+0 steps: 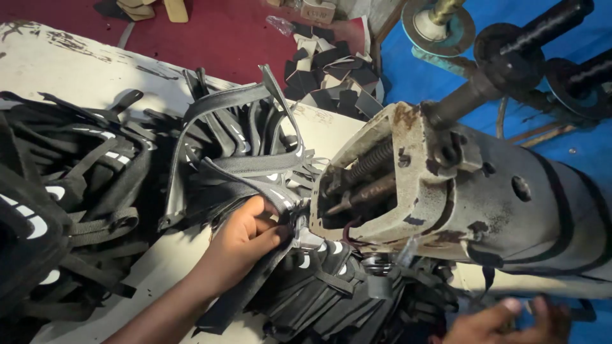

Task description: Stitching together synthetic shoe components using an industrial sewing machine.

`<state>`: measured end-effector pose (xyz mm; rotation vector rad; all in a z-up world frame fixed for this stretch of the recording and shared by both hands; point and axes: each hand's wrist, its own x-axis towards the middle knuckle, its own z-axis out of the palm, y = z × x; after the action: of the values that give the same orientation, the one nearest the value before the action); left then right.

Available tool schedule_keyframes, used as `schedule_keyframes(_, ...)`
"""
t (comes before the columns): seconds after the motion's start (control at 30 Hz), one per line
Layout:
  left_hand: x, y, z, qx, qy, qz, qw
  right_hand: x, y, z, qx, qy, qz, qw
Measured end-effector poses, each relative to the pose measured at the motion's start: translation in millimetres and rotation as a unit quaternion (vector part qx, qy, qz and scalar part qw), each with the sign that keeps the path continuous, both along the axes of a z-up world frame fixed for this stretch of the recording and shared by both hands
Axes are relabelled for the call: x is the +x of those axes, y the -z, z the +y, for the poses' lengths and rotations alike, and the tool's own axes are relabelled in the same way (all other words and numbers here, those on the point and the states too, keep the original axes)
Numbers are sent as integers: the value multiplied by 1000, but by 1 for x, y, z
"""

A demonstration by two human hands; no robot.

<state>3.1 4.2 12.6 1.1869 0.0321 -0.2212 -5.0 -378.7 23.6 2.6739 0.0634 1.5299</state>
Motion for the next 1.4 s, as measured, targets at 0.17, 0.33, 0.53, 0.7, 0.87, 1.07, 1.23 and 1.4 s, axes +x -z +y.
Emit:
schedule_keyframes(0.17, -8, 34, -12, -42, -31, -9, 999, 5, 18, -2, 33, -25, -24, 999)
schedule_keyframes(0.33, -23, 34, -20, -128, -60, 23, 990, -4, 24, -9, 83, -37, -10, 996)
schedule_keyframes(0.53, -26, 40, -21, -113, -71, 34, 990, -10, 6, 3, 135, -100, 7, 986)
schedule_keyframes(0.7, -18, 20, -30, -173, -98, 37, 979, -36, 19, 121, 293, -324, 134, 889)
schedule_keyframes(0.87, -29, 40, -55, -94, -177, 1, 980, -28, -4, 176, 323, -425, 394, 749)
schedule_keyframes(1.07, -49, 48, -61, -113, -228, -10, 967, -27, -15, 192, 296, -470, 398, 730)
schedule_keyframes(1.23, -72, 50, -60, -59, -222, 1, 973, -26, -12, 191, 313, -457, 418, 720)
schedule_keyframes(1.4, -101, 64, -59, 180, -250, -151, 939, -19, -8, 194, 322, -463, 402, 721)
